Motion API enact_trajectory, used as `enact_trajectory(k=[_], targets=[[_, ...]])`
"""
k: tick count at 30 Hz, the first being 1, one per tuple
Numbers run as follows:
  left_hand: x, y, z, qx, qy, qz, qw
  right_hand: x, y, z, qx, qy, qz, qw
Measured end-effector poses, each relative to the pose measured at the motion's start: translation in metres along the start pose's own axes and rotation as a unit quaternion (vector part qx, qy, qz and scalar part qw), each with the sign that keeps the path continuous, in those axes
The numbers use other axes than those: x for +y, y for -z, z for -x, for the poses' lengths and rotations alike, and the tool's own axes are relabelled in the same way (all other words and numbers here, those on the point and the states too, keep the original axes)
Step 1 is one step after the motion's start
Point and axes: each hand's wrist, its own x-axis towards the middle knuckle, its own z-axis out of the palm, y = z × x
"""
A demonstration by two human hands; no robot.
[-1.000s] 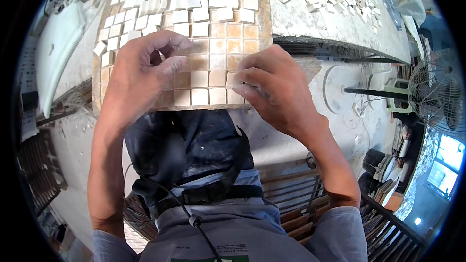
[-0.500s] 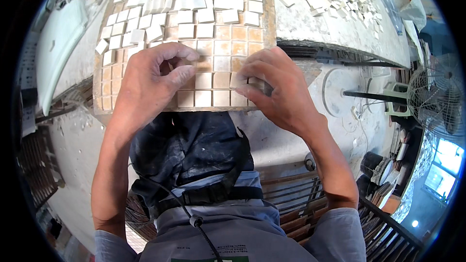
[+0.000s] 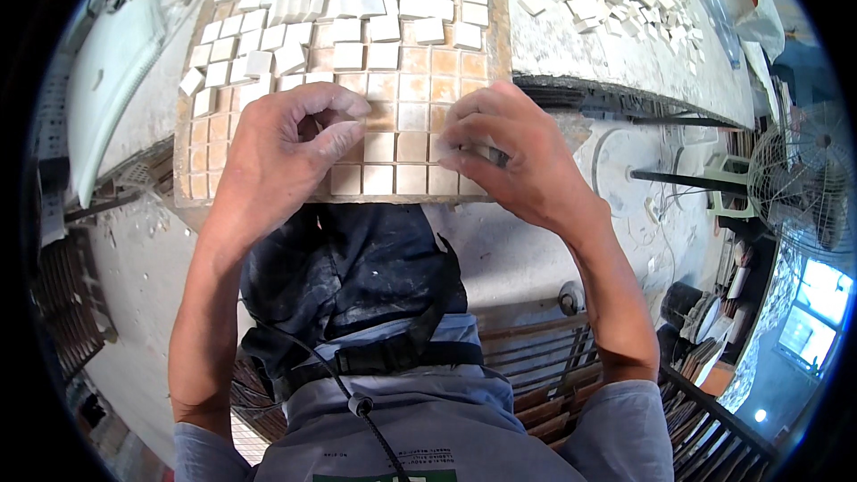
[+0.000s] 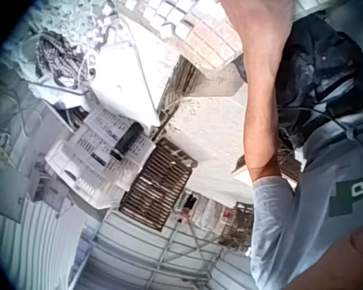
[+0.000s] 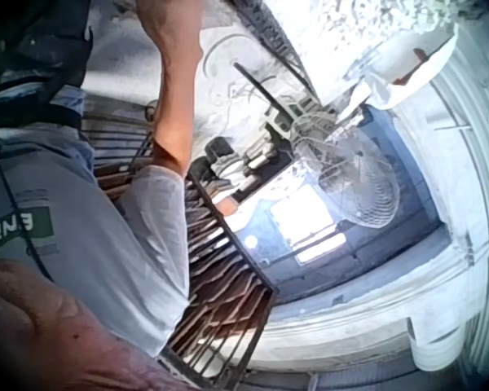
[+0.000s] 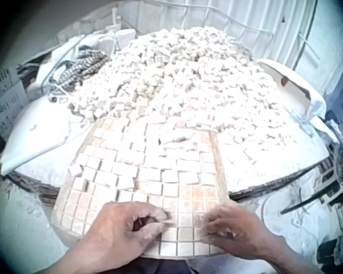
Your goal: The person arranges small white square tiles on a wooden board, picking them up one by one and placing them in a grid pattern. The person occasionally lifts and rotates the board to continue filling gaps.
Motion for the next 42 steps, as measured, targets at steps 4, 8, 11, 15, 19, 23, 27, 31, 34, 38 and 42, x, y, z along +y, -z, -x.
enact_trajectory(k=[4,8,11,15,19,23,27,31,34,38,42], targets=[[-0.001,0.000,-0.001,-0.002,0.001,0.006,1.000,-0.005,-0.004,0.007,0.019,0.010,0.047,0.999],[-0.002,0.000,-0.001,-0.011,0.001,0.001,1.000,-0.010,-0.002,0.001,0.015,0.045,0.103,0.994],[0.000,0.005,0.002,-0.001,0.007,0.034,0.999,-0.017,-0.007,-0.005,0.049,0.055,0.139,0.988],[-0.002,0.007,0.010,0.024,0.026,0.105,0.994,-0.025,-0.025,-0.008,0.062,0.060,0.159,0.983],[0.001,0.006,0.028,0.031,0.053,0.153,0.986,-0.023,-0.026,-0.007,0.054,0.035,0.118,0.991],[0.008,0.002,0.046,0.049,0.105,0.238,0.964,-0.023,-0.023,-0.008,0.051,-0.010,0.076,0.996],[0.015,-0.011,0.065,0.061,0.170,0.369,0.912,-0.054,-0.016,-0.012,0.084,-0.098,-0.007,0.992],[0.006,-0.013,0.077,-0.083,0.218,0.496,0.836,-0.085,-0.023,-0.011,0.004,-0.028,-0.158,0.987],[0.004,-0.016,0.095,-0.073,0.196,0.644,0.736,-0.100,-0.045,-0.019,0.052,0.093,-0.090,0.990],[-0.014,0.010,0.129,0.054,0.210,0.573,0.791,-0.084,-0.037,-0.016,0.127,-0.025,-0.045,0.991],[-0.021,0.044,0.207,0.315,0.259,0.414,0.814,-0.067,-0.038,-0.020,0.088,-0.023,-0.093,0.991]])
